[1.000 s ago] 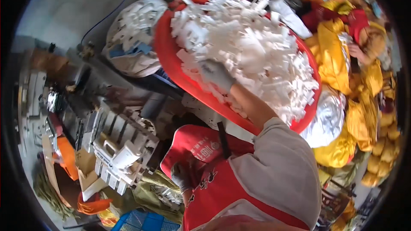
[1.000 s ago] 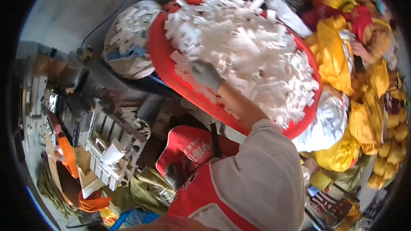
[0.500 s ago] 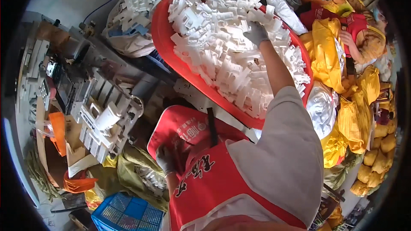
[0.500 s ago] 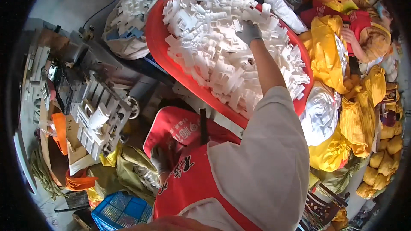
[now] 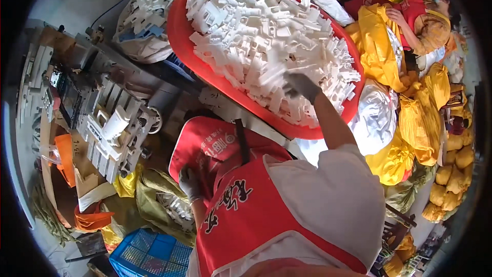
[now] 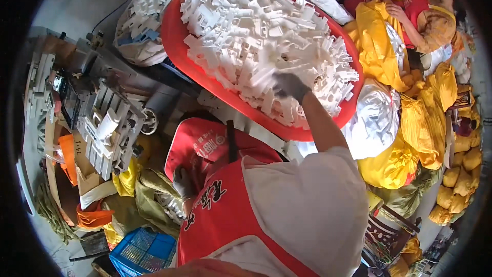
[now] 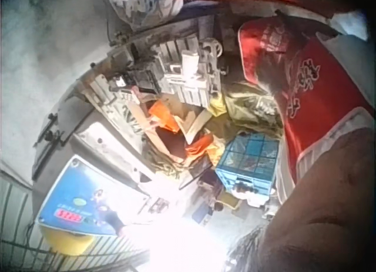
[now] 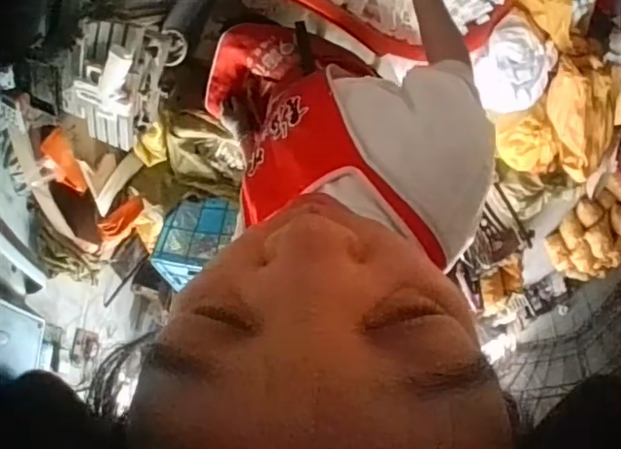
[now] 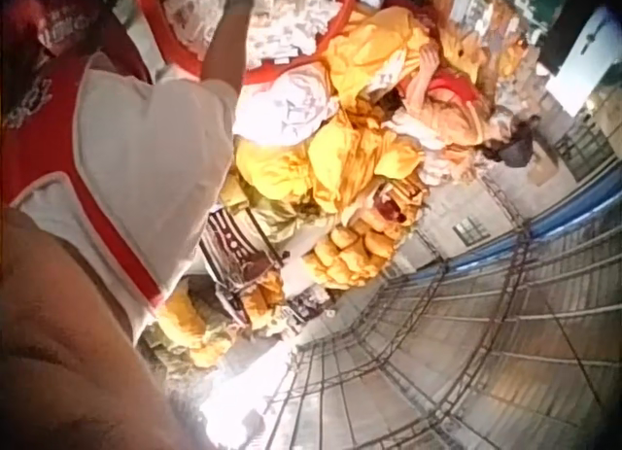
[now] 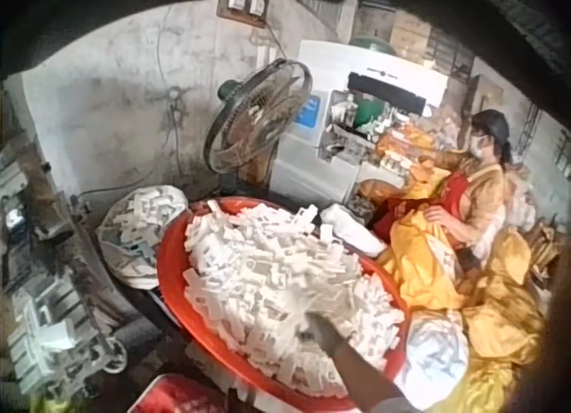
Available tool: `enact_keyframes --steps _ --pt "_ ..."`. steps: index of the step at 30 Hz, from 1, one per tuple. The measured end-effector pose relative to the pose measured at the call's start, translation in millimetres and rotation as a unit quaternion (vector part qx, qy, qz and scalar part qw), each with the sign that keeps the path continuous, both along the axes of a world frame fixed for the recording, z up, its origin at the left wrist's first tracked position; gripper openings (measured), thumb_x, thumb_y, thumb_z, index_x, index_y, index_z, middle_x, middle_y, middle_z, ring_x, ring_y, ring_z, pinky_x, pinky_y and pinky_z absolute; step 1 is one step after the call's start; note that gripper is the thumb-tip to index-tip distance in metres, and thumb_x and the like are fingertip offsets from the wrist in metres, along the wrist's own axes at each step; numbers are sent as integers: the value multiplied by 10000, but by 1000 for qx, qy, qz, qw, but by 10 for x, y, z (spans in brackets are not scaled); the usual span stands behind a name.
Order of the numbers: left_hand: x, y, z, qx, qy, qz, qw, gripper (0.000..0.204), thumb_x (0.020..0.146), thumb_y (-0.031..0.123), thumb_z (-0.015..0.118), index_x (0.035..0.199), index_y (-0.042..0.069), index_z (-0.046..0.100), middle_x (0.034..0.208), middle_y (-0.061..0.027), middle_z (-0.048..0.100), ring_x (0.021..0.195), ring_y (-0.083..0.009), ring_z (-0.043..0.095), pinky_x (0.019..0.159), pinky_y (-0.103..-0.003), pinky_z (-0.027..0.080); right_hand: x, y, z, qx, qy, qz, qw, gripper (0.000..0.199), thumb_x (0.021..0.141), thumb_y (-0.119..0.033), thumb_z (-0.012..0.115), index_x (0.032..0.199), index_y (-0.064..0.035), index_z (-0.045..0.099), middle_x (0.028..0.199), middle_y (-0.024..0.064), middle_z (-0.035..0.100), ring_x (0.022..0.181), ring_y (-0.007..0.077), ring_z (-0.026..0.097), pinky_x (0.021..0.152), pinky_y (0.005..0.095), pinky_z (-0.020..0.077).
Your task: The person places plastic toy gun parts onto a machine to stamp them, removes the stamped parts, and deposits them into a bag. The person then picks up and unfolds a face mask.
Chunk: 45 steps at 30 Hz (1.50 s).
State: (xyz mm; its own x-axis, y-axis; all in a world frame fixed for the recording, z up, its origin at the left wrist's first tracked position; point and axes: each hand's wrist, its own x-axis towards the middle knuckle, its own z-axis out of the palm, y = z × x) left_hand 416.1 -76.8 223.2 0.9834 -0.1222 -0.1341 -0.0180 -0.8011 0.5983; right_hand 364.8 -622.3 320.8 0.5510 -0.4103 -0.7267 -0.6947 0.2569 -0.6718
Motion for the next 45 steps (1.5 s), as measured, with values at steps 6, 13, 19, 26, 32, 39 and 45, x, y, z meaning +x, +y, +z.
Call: enact_keyframes --steps 6,13,19,26,32,39,45 --pt "-21 23 -54 -7 -3 14 1000 279 903 172 520 1075 10 668 1062 -179 668 995 -350 623 886 -428 481 -143 55 -33 -494 -106 264 821 336 893 -330 613 1103 -70 645 939 97 685 765 286 679 698 384 551" --pt "-75 -14 13 -12 -2 29 1000 296 917 193 506 1092 14 666 1080 -178 665 1010 -351 619 898 -424 476 236 276 -245 -648 -69 391 649 240 865 -242 550 1078 -193 649 1174 36 608 1162 255 532 885 413 478" --pt "-58 -11 10 -11 4 9 1000 306 917 201 517 1119 17 654 1093 -186 662 1014 -352 619 897 -433 476 571 -155 -489 -640 -22 569 516 318 878 -131 504 1158 -225 622 1207 -14 548 1150 238 508 875 348 474" --pt "-56 18 -68 -20 -22 -6 1000 290 908 200 523 1081 15 665 1083 -179 663 997 -351 621 885 -434 479 61 -247 -253 -320 -225 214 895 345 949 -350 535 1186 -104 583 1060 57 618 922 221 631 793 359 523" --pt "49 10 -39 52 -17 -42 998 279 899 188 516 1053 17 673 1043 -172 668 967 -348 622 858 -435 484 -305 -33 -413 241 -310 -188 900 569 977 -551 423 1222 -53 550 1001 106 627 840 245 621 779 386 517" --pt "92 -68 -17 22 -13 -33 999 286 899 186 517 1067 14 672 1051 -177 667 978 -345 621 870 -431 482 -324 -9 -500 346 -358 -217 840 574 978 -540 432 1230 -35 536 1006 123 621 858 266 606 791 381 507" --pt "-43 91 -40 25 -25 38 999 281 901 185 523 1071 18 671 1067 -177 664 985 -350 621 872 -426 483 57 299 -344 221 -407 -84 882 469 1029 -384 406 1277 1 505 1137 132 604 1034 249 582 930 376 466"
